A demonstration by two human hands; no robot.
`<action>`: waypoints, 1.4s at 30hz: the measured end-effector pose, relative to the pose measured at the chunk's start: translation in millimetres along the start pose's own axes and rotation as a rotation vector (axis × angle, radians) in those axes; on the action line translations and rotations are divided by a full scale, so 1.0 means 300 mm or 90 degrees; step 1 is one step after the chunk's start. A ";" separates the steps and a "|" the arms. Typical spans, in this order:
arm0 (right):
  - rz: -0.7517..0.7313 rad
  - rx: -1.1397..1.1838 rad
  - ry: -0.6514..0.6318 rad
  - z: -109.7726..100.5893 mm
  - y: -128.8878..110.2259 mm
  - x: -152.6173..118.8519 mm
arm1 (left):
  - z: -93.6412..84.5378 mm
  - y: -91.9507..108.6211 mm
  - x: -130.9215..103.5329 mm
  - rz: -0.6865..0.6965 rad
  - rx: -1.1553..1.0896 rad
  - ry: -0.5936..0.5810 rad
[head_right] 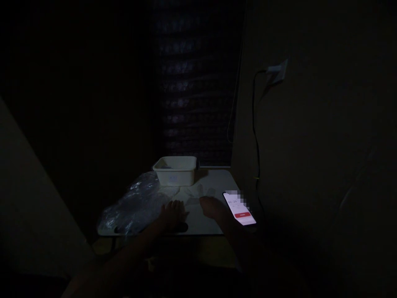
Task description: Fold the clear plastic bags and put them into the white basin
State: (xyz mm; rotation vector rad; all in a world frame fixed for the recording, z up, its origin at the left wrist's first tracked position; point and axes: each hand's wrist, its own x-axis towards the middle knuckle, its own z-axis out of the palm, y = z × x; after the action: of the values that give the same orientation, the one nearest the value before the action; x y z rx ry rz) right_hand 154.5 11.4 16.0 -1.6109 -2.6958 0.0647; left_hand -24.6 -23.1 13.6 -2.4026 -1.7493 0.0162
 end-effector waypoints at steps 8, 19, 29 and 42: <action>-0.014 -0.019 0.015 -0.002 0.000 -0.004 | -0.012 0.019 0.014 0.019 -0.016 -0.039; 0.014 -0.055 0.003 -0.007 -0.012 0.003 | -0.017 0.045 0.015 0.002 -0.006 -0.084; -0.089 -0.119 0.143 -0.070 -0.097 0.010 | -0.008 0.048 0.005 0.004 -0.003 -0.058; -0.060 -0.143 0.112 -0.007 -0.109 0.026 | 0.004 0.041 -0.002 0.001 -0.008 -0.055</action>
State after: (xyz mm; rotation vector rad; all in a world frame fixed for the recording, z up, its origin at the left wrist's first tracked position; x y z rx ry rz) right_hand 122.2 2.9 19.0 -1.4540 -2.7164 -0.3741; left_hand -13.5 -27.2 10.5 -2.4461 -1.7886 0.1105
